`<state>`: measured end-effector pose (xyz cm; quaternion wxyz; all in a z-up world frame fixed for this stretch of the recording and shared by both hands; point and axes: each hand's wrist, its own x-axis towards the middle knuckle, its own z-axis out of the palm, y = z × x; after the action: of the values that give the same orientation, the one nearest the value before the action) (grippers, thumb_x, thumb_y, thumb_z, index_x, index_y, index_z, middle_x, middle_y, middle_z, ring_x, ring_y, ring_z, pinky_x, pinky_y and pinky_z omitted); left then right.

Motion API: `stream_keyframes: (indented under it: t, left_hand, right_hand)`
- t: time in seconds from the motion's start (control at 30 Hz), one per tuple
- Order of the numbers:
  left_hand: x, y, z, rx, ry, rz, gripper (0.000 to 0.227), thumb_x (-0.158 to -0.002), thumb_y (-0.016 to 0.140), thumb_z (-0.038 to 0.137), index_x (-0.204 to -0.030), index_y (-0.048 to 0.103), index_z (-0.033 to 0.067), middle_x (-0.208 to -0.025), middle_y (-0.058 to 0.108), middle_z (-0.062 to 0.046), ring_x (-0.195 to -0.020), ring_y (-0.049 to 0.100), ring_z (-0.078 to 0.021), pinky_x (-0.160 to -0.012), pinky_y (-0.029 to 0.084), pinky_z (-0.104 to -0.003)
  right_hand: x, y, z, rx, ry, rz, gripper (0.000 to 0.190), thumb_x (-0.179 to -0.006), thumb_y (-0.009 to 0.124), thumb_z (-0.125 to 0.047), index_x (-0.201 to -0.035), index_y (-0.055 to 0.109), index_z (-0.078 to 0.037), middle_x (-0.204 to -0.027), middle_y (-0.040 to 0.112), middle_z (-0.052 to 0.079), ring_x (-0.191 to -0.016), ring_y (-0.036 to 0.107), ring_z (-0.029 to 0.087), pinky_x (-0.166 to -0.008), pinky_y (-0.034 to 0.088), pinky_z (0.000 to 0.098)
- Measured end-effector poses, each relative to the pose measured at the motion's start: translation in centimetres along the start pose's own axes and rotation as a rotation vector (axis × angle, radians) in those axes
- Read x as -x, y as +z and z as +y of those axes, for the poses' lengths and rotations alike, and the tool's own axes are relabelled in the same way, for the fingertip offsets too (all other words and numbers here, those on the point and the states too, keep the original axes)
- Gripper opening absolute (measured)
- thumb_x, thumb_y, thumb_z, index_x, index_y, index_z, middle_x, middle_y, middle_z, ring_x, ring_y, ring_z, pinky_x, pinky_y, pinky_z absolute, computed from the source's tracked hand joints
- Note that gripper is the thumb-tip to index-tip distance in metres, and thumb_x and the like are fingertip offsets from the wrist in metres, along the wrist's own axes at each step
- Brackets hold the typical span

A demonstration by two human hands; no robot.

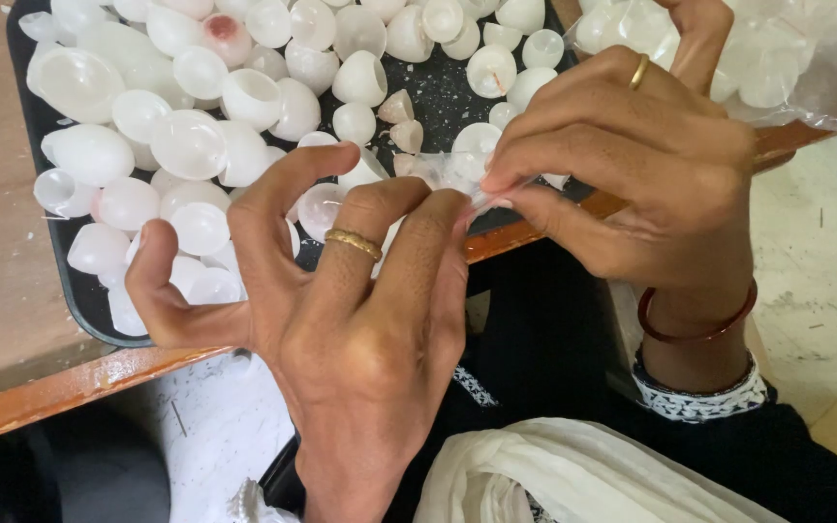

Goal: The person picks up small white bowl-shaped objects from a tray and places them into clear plastic bags, closing the bags once filled.

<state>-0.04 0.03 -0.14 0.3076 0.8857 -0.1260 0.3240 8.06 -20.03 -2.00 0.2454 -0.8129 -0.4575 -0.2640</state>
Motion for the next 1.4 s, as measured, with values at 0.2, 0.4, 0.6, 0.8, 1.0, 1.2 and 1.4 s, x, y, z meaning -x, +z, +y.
stream_keyframes:
  t: [0.2,0.4,0.6,0.8,1.0,1.2,1.4]
  left_hand:
    - [0.2,0.1,-0.2,0.043,0.013,-0.009,0.018,-0.085,0.081,0.002,-0.102,0.077,0.0017,-0.103,0.070,-0.005,-0.120,0.054,-0.0350,-0.105,0.043,-0.044]
    - [-0.1,0.1,0.0,0.022,0.006,-0.002,0.018,-0.083,0.081,0.002,-0.101,0.077,0.0023,-0.101,0.070,-0.006,-0.118,0.054,-0.0356,-0.103,0.044,-0.045]
    - [-0.1,0.1,0.0,0.001,0.009,0.014,0.016,-0.083,0.083,0.003,-0.097,0.077,0.0024,-0.099,0.070,-0.005,-0.116,0.055,-0.0361,-0.102,0.039,-0.050]
    - [0.2,0.3,-0.2,0.043,0.016,0.027,0.016,-0.086,0.082,0.004,-0.100,0.077,0.0034,-0.102,0.070,-0.003,-0.119,0.055,-0.0348,-0.103,0.046,-0.043]
    - [0.1,0.2,-0.2,0.017,0.001,0.017,0.017,-0.082,0.082,0.004,-0.098,0.076,0.0044,-0.100,0.069,-0.004,-0.118,0.054,-0.0360,-0.101,0.045,-0.045]
    - [0.0,0.2,-0.1,-0.004,0.010,-0.005,0.017,-0.084,0.082,0.004,-0.100,0.076,0.0045,-0.103,0.069,-0.005,-0.118,0.053,-0.0364,-0.102,0.043,-0.046]
    - [0.2,0.2,0.2,-0.015,0.016,0.003,0.017,-0.083,0.083,0.006,-0.099,0.078,0.0060,-0.099,0.070,-0.001,-0.119,0.056,-0.0329,-0.109,0.033,-0.048]
  right_hand:
    - [-0.2,0.1,-0.5,0.013,0.007,0.013,0.013,-0.088,0.090,-0.008,-0.090,0.078,-0.013,-0.094,0.075,0.000,-0.094,0.067,0.016,-0.115,0.023,0.0508]
    - [0.1,0.4,0.0,0.019,-0.004,0.038,0.013,-0.087,0.090,-0.009,-0.090,0.078,-0.014,-0.093,0.075,0.000,-0.093,0.068,0.016,-0.115,0.023,0.0512]
    - [-0.5,0.4,-0.6,-0.008,0.011,0.041,0.015,-0.085,0.092,-0.009,-0.086,0.077,-0.012,-0.089,0.074,0.001,-0.089,0.067,0.016,-0.114,0.024,0.0514]
    - [-0.8,0.4,-0.8,-0.005,-0.008,0.041,0.015,-0.085,0.092,-0.010,-0.087,0.077,-0.012,-0.088,0.074,0.001,-0.088,0.068,0.016,-0.113,0.025,0.0501]
    - [-0.5,-0.4,-0.6,-0.011,0.020,0.007,0.015,-0.087,0.091,-0.013,-0.094,0.077,-0.011,-0.094,0.075,0.002,-0.094,0.068,0.017,-0.113,0.026,0.0486]
    - [-0.3,-0.4,-0.4,0.000,0.026,0.008,0.011,-0.088,0.087,-0.011,-0.093,0.077,-0.011,-0.093,0.075,0.002,-0.093,0.068,0.017,-0.114,0.025,0.0497]
    - [-0.1,-0.2,-0.3,0.045,-0.008,0.045,0.010,-0.087,0.088,-0.012,-0.086,0.078,-0.011,-0.087,0.074,0.002,-0.087,0.068,0.016,-0.112,0.025,0.0529]
